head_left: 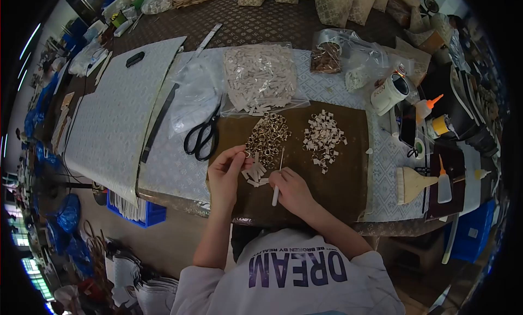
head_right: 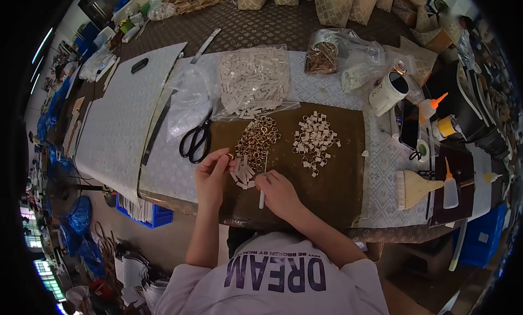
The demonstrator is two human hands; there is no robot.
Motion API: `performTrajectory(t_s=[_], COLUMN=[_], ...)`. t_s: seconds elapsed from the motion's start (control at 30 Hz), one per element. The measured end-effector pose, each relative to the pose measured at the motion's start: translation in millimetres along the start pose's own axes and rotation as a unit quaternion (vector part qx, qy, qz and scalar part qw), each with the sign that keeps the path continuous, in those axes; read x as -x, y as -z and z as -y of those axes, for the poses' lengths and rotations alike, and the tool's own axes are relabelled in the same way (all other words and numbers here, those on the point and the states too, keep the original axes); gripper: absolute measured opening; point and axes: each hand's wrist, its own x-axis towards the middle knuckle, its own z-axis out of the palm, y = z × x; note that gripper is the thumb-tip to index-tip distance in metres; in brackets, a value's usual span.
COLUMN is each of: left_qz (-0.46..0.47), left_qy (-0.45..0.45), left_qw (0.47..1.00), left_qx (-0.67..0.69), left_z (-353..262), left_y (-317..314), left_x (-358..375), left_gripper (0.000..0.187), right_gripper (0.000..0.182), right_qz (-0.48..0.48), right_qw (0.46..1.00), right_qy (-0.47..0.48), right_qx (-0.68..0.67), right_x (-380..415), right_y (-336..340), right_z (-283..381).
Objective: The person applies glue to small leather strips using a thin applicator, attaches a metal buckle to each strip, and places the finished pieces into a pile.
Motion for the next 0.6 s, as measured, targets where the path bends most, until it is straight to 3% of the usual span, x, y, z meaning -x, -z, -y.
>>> performTrajectory(t_s=[0.03, 0.13, 0.23, 0.27, 0.43, 0.6], left_qz=[0.012, 0.057, 0.103, 0.116, 0.182, 0.206], left_qy=[0.009, 0.040, 0.079, 0.081, 0.081, 0.165], left_qw=[1.000, 0.998, 0.992, 0.990, 0.979, 0.964], left_qx=[0.003, 0.008, 0.003, -0.002, -0.038, 0.038], left_z=[1, 5, 10, 13, 25, 21], left_y=[2, 5, 2, 0, -10, -20], left_x=[3, 13, 23, 25, 28, 31], left_gripper=[0.016, 0.016, 0.015, 0.015, 0.016, 0.019], right_gripper=[0.020, 0.021, 0.020, 0.018, 0.020, 0.019], right_qz=[0.003, 0.035, -0.084, -0.075, -0.081, -0.083], right_qw=[1.000, 0.983, 0.917, 0.904, 0.869, 0.863], right_qy=[0.000, -0.138, -0.198, -0.210, -0.261, -0.264], right_qx=[-0.002, -0.116, -0.337, -0.365, -0.413, -0.422], right_x=[-1, -5, -2, -2, 5, 12], right_y=[1, 12, 10, 19, 36, 42], right_z=[-2, 1, -1, 0, 5, 4])
